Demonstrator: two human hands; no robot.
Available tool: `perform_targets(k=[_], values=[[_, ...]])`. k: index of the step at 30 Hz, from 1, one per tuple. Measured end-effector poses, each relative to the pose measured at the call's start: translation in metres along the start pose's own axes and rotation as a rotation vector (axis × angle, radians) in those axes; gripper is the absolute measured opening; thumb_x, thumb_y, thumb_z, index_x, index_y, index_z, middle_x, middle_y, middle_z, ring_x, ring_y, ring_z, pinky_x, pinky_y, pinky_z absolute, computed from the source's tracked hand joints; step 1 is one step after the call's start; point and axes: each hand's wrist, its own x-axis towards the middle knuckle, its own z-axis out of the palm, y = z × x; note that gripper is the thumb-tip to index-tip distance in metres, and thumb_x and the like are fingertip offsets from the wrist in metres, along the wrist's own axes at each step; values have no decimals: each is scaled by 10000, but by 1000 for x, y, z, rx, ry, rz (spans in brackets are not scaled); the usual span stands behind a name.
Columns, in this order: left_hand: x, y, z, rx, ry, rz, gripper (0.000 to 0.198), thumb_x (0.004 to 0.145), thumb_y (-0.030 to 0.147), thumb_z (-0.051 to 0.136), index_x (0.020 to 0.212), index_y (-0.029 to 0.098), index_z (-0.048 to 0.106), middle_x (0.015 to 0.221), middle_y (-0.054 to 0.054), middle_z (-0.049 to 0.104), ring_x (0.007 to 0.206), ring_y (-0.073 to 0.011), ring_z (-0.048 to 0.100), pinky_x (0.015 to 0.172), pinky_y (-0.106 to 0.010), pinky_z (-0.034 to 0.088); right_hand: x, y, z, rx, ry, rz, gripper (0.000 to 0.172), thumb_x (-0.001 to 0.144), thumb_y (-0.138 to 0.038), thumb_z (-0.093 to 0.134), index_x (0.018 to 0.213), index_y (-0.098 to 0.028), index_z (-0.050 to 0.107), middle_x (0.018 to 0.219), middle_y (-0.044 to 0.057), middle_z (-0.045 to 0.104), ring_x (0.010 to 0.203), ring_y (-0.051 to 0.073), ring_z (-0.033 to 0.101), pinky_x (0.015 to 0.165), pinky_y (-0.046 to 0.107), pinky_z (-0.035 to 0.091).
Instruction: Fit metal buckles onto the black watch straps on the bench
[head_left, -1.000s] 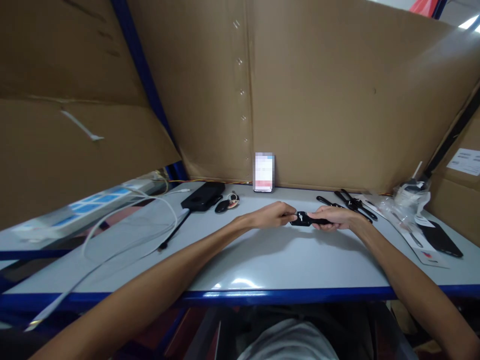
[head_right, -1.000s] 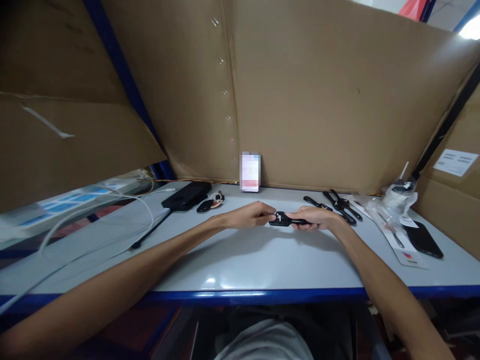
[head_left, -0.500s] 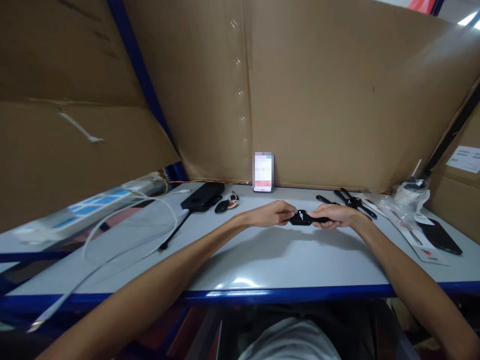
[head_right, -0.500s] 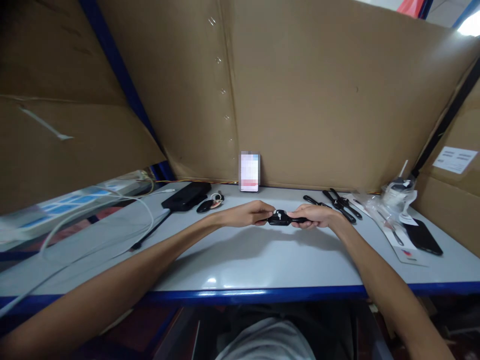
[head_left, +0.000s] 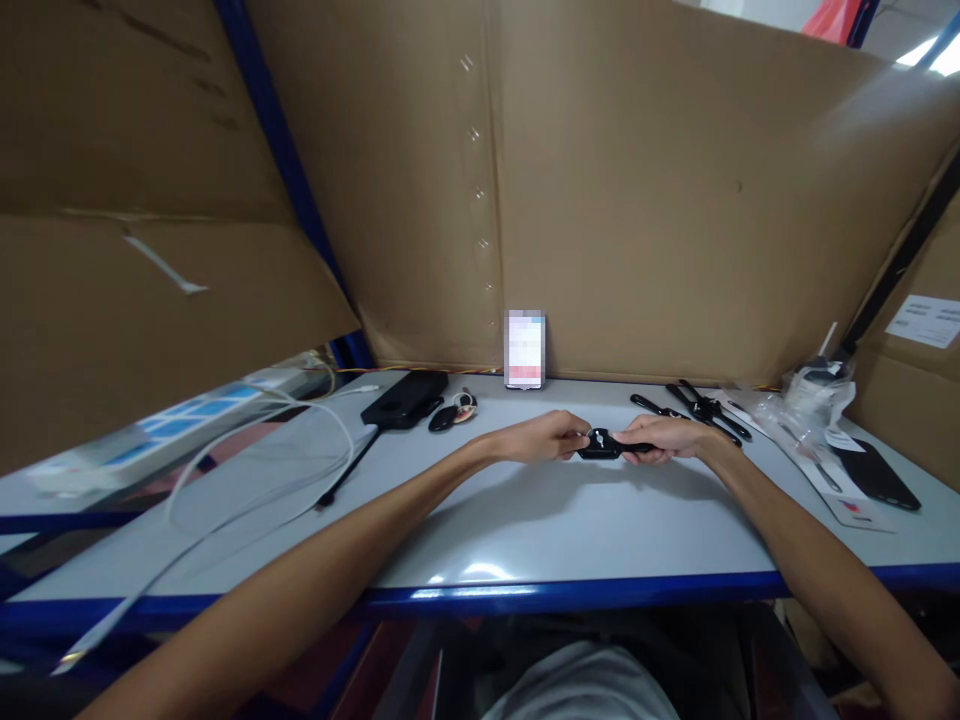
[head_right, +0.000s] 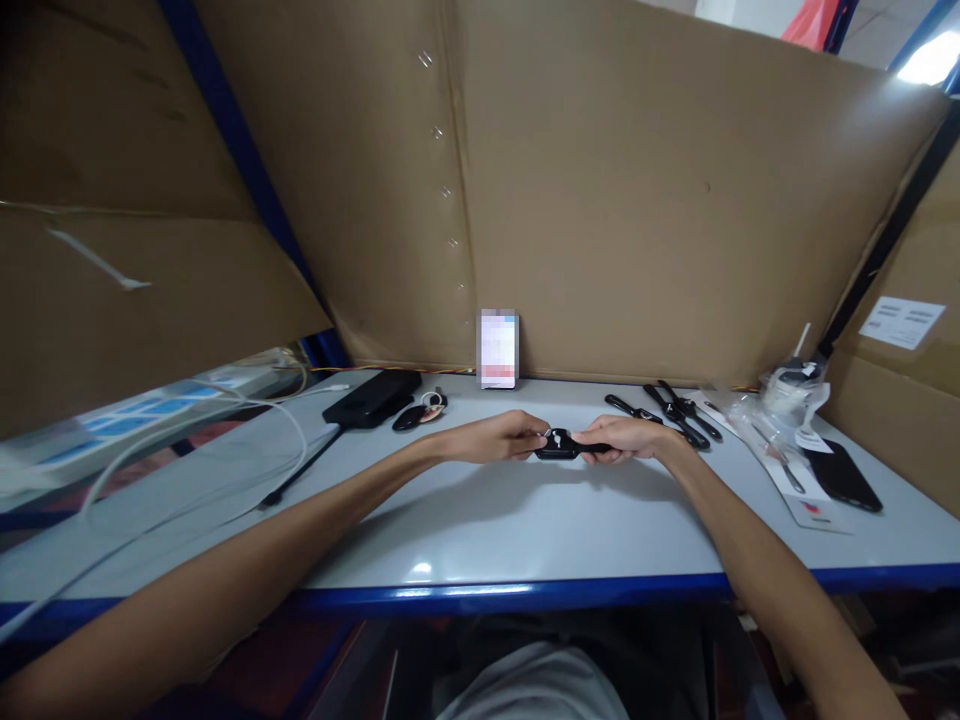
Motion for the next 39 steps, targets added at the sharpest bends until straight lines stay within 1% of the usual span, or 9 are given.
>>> perform_targets(k=[4, 9, 11, 14, 19, 25, 29, 34, 39], values=[[1, -2, 1, -10, -3, -29, 316, 923, 371, 452, 668, 187, 426, 593, 32, 398, 537, -92, 310, 524, -246, 247, 1, 0, 3, -105, 25, -38, 543, 882, -628, 558, 738, -111, 636, 466, -87, 335, 400, 46, 221, 389, 194, 158], [4, -7, 4, -55, 22, -50, 320, 925, 393, 450, 678, 190, 427, 593, 31, 414, 535, -95, 334, 520, -240, 262, -1, -7, 9, -307, 250, -96, 649, 913, -685, 426, 753, -111, 683, 442, -65, 369, 406, 69, 278, 416, 214, 211], [5, -8, 5, -72, 35, -63, 338, 929, 420, 447, 682, 189, 431, 585, 36, 408, 524, -92, 324, 511, -238, 259, -3, -9, 10, -350, 300, -108, 655, 903, -697, 426, 749, -114, 683, 453, -58, 386, 416, 73, 303, 427, 218, 222], [6, -9, 6, -109, 31, -72, 403, 946, 502, 405, 695, 188, 440, 572, 43, 401, 504, -86, 302, 501, -237, 261, -4, -12, 11, -398, 301, -124, 602, 868, -688, 499, 747, -124, 673, 466, -64, 380, 437, 74, 312, 445, 221, 214], [5, -9, 6, -81, 67, -25, 532, 940, 628, 338, 677, 181, 452, 544, 41, 399, 500, -84, 289, 500, -231, 263, -4, -15, 13, -511, 368, -151, 541, 838, -652, 560, 663, -144, 615, 487, -70, 349, 473, 73, 299, 480, 228, 198], [7, -13, 8, -55, 100, -41, 560, 913, 675, 360, 659, 182, 440, 536, 39, 408, 501, -83, 295, 497, -227, 262, -1, -12, 18, -639, 447, -189, 543, 856, -636, 537, 590, -164, 502, 516, -65, 330, 499, 73, 283, 504, 245, 173], [9, -16, 13, -65, 134, -39, 573, 897, 694, 372, 678, 175, 472, 544, 38, 422, 503, -84, 308, 494, -226, 260, 1, -11, 23, -798, 526, -204, 537, 881, -586, 530, 556, -170, 434, 526, -59, 295, 513, 75, 247, 521, 259, 151], [10, -16, 17, -76, 180, -83, 598, 863, 735, 390, 666, 177, 481, 504, 47, 411, 482, -83, 303, 477, -224, 241, 3, -12, 31, -1027, 657, -157, 544, 904, -575, 519, 549, -163, 505, 511, -21, 410, 525, 96, 289, 549, 277, 164], [12, -18, 20, -97, 202, -116, 612, 845, 756, 389, 666, 180, 489, 456, 53, 408, 455, -84, 310, 473, -221, 246, 5, -12, 40, -1117, 729, -151, 531, 916, -596, 497, 623, -173, 626, 587, 53, 576, 556, 130, 398, 564, 285, 185]])
